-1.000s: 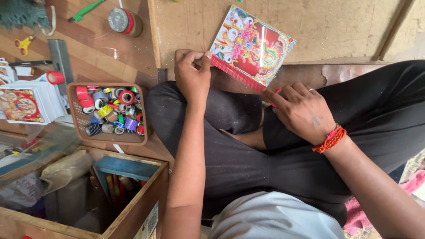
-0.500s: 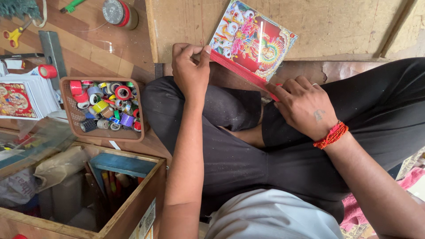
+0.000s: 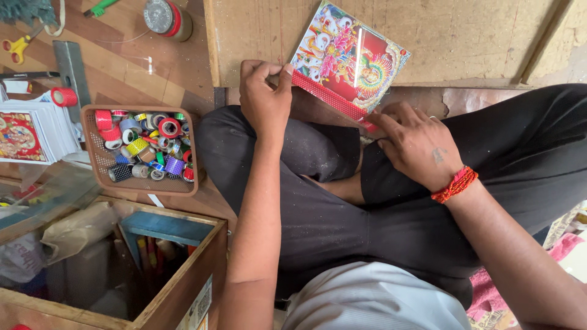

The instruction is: The person sits on the floor and wraps red patterned tape around the edges of small printed religious image boards, pressing the tape down along each side. They set finished boards on a stack, pick up new boards and printed image sheets, and align the images on the board faces.

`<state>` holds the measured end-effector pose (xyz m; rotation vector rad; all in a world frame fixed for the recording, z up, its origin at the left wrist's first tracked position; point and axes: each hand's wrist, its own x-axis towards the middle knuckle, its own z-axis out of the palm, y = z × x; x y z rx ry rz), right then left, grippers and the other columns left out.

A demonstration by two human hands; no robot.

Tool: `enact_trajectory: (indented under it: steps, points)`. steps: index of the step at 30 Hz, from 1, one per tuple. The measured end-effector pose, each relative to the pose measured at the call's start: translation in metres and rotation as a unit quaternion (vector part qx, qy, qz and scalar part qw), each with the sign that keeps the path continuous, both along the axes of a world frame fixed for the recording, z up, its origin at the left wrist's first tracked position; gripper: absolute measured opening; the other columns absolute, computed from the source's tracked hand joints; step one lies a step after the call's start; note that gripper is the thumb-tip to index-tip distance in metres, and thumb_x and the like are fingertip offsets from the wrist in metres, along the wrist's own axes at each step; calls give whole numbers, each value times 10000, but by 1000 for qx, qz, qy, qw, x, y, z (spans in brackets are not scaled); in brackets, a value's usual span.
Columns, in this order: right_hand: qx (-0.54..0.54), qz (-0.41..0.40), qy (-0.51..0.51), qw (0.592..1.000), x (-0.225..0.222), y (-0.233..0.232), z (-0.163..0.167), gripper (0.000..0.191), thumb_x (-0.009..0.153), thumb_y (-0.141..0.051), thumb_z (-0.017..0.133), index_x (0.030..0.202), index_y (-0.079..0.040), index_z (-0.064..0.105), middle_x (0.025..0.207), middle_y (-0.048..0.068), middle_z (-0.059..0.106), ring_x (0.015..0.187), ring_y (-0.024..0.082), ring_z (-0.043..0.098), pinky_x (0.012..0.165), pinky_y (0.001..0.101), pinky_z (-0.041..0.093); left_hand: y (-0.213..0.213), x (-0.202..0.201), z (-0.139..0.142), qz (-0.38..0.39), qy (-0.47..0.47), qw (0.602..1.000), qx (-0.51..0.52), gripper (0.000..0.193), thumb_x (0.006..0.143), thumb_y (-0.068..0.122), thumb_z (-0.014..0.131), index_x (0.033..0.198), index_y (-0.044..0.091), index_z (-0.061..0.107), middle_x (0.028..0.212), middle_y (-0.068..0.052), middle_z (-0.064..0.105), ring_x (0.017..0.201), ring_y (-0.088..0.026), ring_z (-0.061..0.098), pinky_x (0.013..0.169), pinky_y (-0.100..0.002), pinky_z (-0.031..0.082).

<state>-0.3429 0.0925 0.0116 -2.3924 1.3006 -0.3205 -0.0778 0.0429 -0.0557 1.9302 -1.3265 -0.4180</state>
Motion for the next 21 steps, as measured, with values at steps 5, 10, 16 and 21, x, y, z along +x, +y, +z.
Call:
enact_trajectory:
  steps: [5, 10, 16, 21]
  points:
    - [-23, -18, 13, 999, 7, -16, 4, 234, 935, -244, 739, 1148, -149, 744, 1222, 79, 635, 1099, 294, 641, 828, 427, 564, 0, 2, 2, 0, -17, 1000, 3, 225, 862, 284, 817, 813, 104, 691, 979, -17, 623, 799, -242, 688, 682, -413, 523]
    - [-64, -11, 64, 996, 20, -50, 3, 322, 868, -362, 802, 1113, -156, 757, 1307, 88, 621, 1163, 306, 599, 874, 442, 544, 0, 2, 5, -1, -34, 999, 2, 233, 858, 294, 817, 817, 106, 687, 979, -21, 620, 841, -261, 687, 689, -423, 523]
    - [-75, 17, 115, 990, 25, -59, 2, 468, 748, -386, 836, 1161, -179, 757, 1360, 45, 615, 1239, 282, 575, 990, 469, 501, 1, 4, 5, 6, -20, 999, 29, 206, 856, 291, 804, 817, 120, 696, 976, -11, 621, 834, -260, 695, 688, -433, 520]
    - [-57, 22, 100, 993, 21, -58, 1, 467, 746, -366, 840, 1175, -199, 760, 1396, 50, 608, 1264, 290, 570, 991, 470, 508, 0, 4, 4, 11, -32, 999, 26, 195, 859, 301, 803, 840, 137, 699, 1007, -8, 626, 876, -262, 706, 708, -432, 535]
